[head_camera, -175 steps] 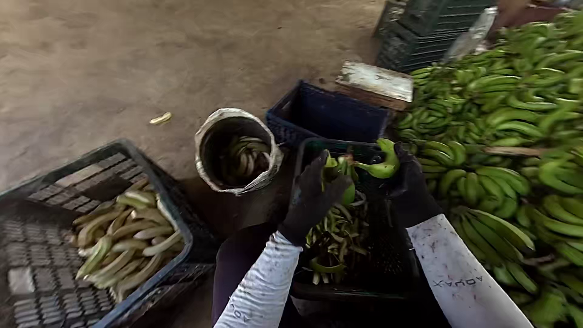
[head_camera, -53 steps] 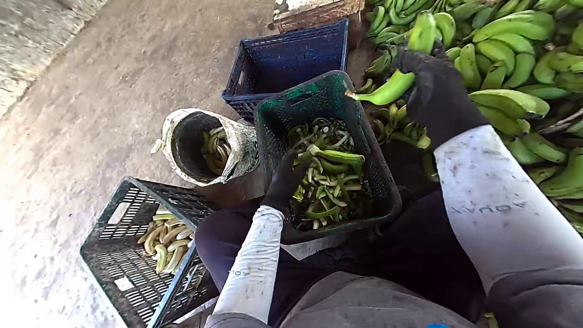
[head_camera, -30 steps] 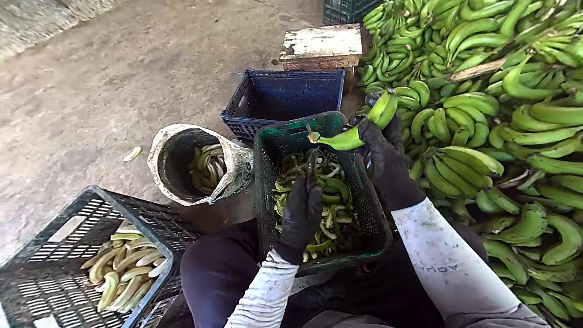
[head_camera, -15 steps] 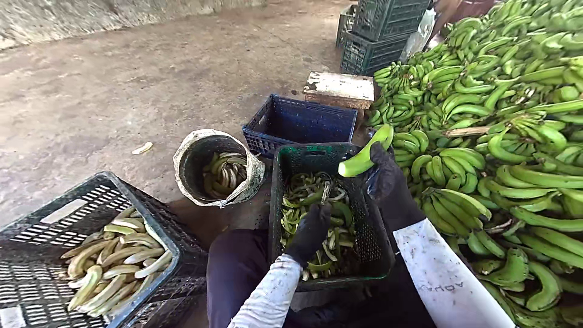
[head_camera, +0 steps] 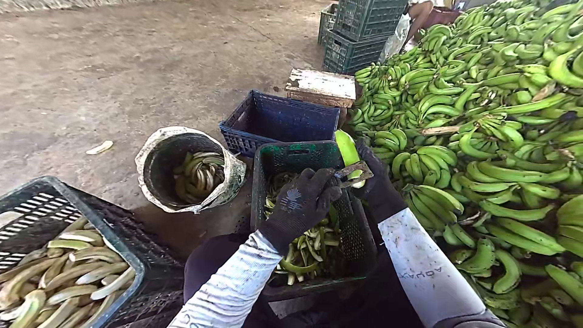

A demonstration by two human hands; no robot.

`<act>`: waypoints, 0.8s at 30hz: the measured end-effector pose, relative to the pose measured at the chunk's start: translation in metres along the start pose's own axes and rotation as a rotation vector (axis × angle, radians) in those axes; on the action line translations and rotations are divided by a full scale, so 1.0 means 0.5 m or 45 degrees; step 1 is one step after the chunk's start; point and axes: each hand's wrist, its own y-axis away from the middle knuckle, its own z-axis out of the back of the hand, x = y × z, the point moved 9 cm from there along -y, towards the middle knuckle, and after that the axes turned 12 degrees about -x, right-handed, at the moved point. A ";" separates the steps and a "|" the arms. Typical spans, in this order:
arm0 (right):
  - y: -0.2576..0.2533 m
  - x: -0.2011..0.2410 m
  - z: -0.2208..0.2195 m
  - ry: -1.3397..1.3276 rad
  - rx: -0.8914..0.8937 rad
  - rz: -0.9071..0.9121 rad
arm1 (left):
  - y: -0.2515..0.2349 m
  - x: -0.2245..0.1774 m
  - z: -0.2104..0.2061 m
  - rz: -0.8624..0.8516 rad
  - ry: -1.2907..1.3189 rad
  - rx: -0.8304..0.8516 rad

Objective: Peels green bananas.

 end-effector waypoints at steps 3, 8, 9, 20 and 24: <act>0.016 -0.030 -0.009 0.165 -0.015 0.101 | -0.017 0.043 -0.014 0.037 -0.099 -0.065; 0.055 -0.090 -0.024 0.393 0.115 0.153 | -0.058 0.173 0.035 0.404 -0.199 -0.268; 0.051 -0.096 -0.019 0.280 0.131 0.060 | -0.060 0.189 0.052 0.440 -0.146 -0.295; 0.017 -0.037 -0.012 0.117 0.004 0.212 | 0.010 0.058 0.012 -0.042 0.142 -0.166; 0.046 -0.118 -0.044 -0.005 0.173 -0.088 | -0.033 0.150 0.050 0.133 -0.116 -0.343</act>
